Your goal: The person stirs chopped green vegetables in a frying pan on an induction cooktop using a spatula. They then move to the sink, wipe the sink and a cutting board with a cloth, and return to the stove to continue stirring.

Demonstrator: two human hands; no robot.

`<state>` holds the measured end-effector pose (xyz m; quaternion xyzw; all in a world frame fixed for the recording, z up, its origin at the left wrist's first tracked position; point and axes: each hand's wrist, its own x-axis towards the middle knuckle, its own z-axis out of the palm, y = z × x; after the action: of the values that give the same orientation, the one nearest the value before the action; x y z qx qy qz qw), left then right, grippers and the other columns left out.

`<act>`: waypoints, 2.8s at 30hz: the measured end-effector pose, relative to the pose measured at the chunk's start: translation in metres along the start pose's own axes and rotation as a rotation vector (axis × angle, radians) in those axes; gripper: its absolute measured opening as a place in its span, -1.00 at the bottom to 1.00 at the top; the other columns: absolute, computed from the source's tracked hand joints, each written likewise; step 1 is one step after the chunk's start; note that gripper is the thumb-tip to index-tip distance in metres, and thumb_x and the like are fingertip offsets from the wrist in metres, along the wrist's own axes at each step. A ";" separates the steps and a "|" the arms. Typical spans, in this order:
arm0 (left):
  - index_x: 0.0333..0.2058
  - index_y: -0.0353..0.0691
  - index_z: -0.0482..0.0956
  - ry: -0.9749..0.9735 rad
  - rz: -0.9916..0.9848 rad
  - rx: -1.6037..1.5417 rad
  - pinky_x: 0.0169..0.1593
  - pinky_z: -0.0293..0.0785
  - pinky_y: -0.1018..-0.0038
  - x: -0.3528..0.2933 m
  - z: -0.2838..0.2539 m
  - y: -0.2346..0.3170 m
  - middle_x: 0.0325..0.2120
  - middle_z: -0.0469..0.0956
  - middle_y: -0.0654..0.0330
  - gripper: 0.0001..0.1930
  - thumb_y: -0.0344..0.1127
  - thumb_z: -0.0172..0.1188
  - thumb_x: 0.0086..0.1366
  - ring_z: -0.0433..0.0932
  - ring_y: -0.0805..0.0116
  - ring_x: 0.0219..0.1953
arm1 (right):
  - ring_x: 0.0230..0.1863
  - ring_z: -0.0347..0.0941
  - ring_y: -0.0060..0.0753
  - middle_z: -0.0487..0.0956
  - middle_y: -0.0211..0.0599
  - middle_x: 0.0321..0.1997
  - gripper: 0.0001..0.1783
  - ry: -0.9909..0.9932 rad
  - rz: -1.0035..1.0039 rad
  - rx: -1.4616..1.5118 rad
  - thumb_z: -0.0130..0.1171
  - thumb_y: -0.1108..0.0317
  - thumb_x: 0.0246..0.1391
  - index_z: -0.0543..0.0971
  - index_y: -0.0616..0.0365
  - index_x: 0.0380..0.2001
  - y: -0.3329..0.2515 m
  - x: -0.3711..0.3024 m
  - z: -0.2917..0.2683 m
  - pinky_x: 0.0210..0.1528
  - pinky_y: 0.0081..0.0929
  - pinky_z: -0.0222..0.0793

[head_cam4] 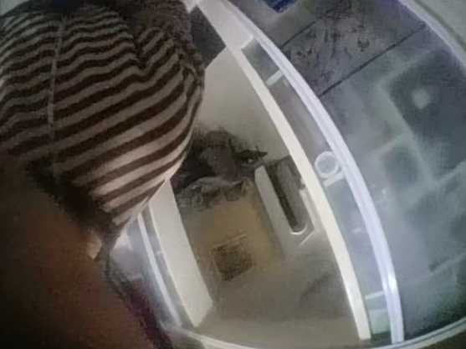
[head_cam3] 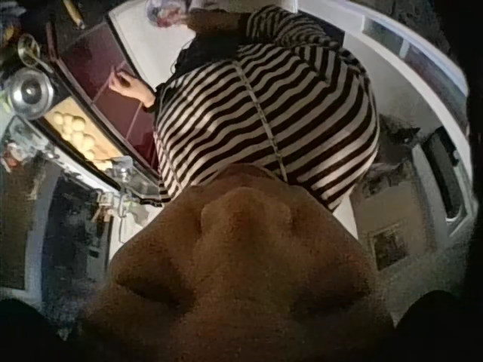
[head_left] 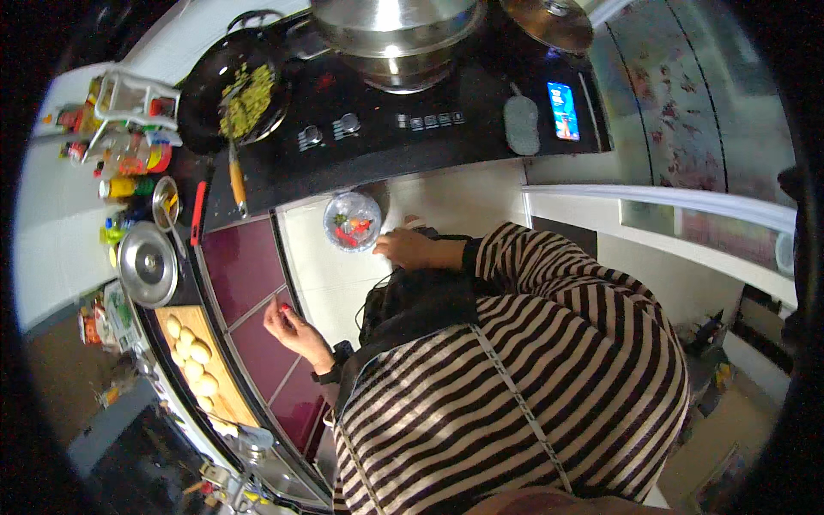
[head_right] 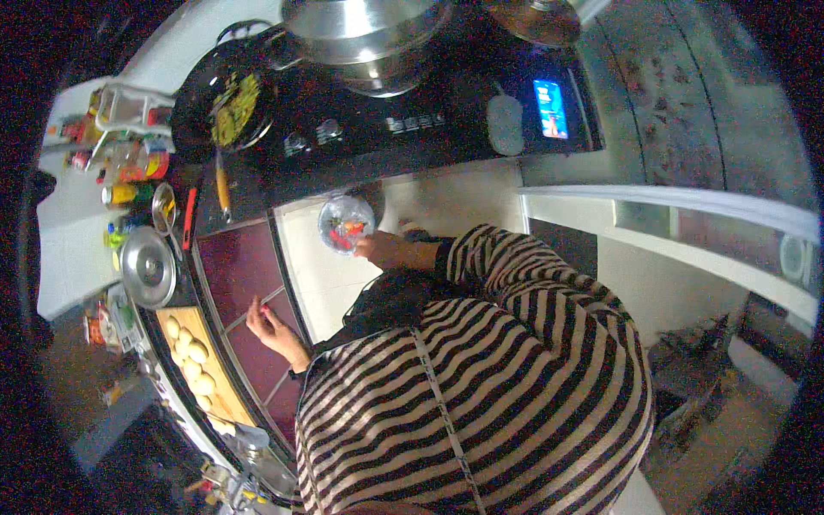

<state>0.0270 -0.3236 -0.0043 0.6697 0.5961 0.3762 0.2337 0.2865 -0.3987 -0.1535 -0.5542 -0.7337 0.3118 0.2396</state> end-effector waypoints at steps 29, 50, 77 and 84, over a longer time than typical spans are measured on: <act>0.19 -0.20 0.34 1.332 -0.734 -0.192 -0.44 0.33 0.62 -0.536 -0.261 -0.052 -0.52 0.48 0.30 -0.60 -0.45 -0.12 0.38 0.35 0.59 -0.55 | -0.25 0.55 -0.13 0.61 -0.04 -0.27 -0.70 -0.938 -0.377 -0.186 0.09 0.41 0.02 0.58 0.13 -0.14 -0.263 -0.054 0.205 -0.17 -0.29 0.45; 0.19 -0.29 0.29 1.609 -0.680 0.206 -0.06 0.42 0.54 -0.580 -0.416 -0.166 -0.14 0.50 0.11 -0.43 -0.73 -0.18 0.17 0.49 0.41 -0.20 | -0.52 0.54 -0.43 0.60 -0.17 -0.52 -0.77 -1.148 -0.355 -0.293 0.08 0.59 0.04 0.56 0.31 -0.19 -0.414 0.105 0.417 -0.43 -0.46 0.47; 0.08 -0.35 0.32 2.072 0.093 -0.417 -0.40 0.47 0.55 -0.626 -0.936 -0.403 -0.43 0.50 0.14 -0.66 -0.37 -0.06 0.37 0.49 0.41 -0.49 | -0.44 0.53 -0.36 0.58 -0.16 -0.42 -0.66 -1.256 -0.474 -0.314 0.16 0.49 0.01 0.52 0.27 -0.08 -0.672 0.127 0.598 -0.39 -0.44 0.45; -0.09 -0.28 0.32 2.340 0.190 -0.583 -0.59 0.43 0.47 -0.657 -1.055 -0.470 -0.54 0.44 0.15 -0.79 -0.36 -0.05 0.34 0.45 0.37 -0.69 | -0.49 0.45 -0.40 0.51 -0.25 -0.44 -0.59 -1.224 -0.344 -0.404 0.00 0.64 0.02 0.43 0.35 0.01 -0.727 0.101 0.588 -0.44 -0.51 0.41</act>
<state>-1.0957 -1.0219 0.1307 -0.1126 0.2880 0.8906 -0.3334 -0.6333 -0.5531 -0.0338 -0.1863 -0.8592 0.3839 -0.2823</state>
